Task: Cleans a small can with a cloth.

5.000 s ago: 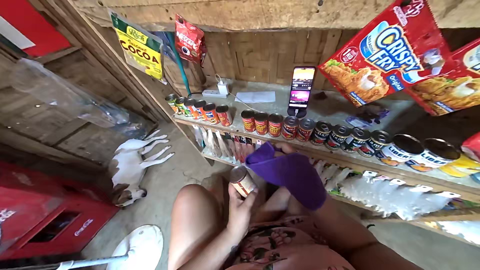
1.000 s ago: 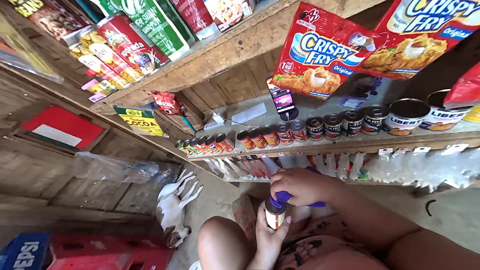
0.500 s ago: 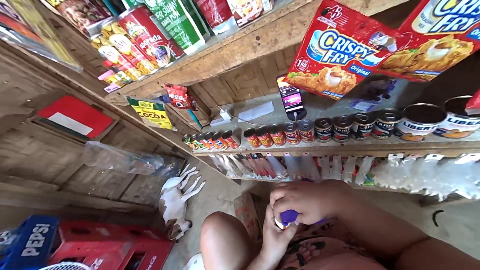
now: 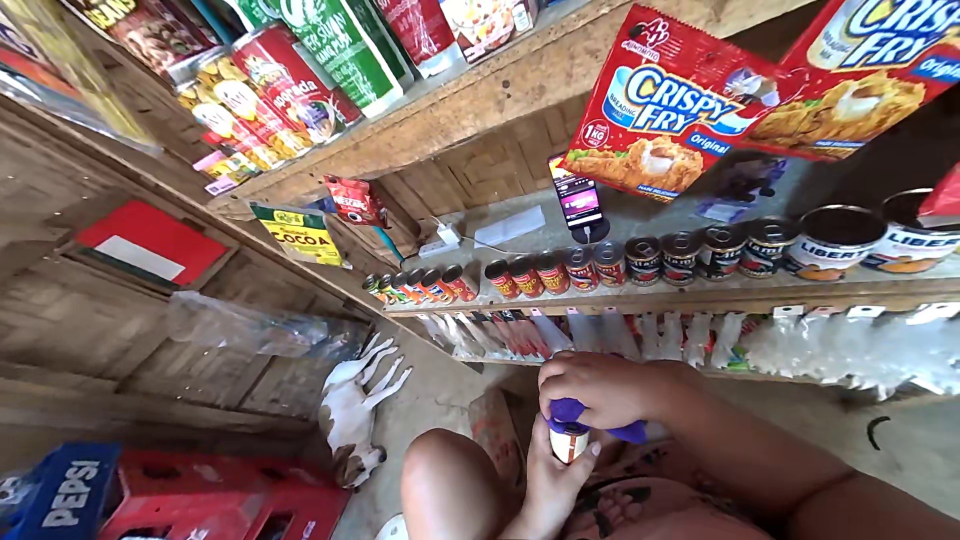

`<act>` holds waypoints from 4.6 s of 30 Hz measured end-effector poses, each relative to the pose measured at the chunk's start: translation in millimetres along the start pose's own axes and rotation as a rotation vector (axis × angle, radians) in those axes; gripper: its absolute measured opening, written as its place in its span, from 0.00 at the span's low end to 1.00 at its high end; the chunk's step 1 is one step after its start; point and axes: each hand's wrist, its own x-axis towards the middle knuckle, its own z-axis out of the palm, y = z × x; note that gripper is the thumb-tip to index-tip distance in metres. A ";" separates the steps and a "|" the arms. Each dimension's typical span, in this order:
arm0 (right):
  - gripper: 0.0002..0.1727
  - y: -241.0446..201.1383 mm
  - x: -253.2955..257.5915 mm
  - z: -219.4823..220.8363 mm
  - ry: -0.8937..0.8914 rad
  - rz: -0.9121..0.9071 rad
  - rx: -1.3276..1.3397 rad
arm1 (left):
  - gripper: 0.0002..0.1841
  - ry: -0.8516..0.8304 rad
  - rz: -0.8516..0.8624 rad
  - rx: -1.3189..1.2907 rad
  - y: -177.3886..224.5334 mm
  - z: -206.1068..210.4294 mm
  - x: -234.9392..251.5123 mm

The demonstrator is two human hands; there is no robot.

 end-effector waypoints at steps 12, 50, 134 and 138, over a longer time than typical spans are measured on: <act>0.20 1.2 0.0 0.6 -0.023 -0.051 0.138 | 0.27 -0.050 0.027 -0.134 -1.0 -2.2 -5.1; 0.14 -0.4 20.4 48.9 0.391 0.394 1.193 | 0.26 0.093 0.731 1.072 78.7 -102.2 31.1; 0.33 12.4 29.3 73.8 0.699 -0.061 0.313 | 0.17 0.126 -0.236 -0.504 36.5 -17.9 6.1; 0.24 12.9 26.5 69.4 0.780 0.004 0.379 | 0.28 0.004 -0.267 -0.613 27.3 -18.5 4.0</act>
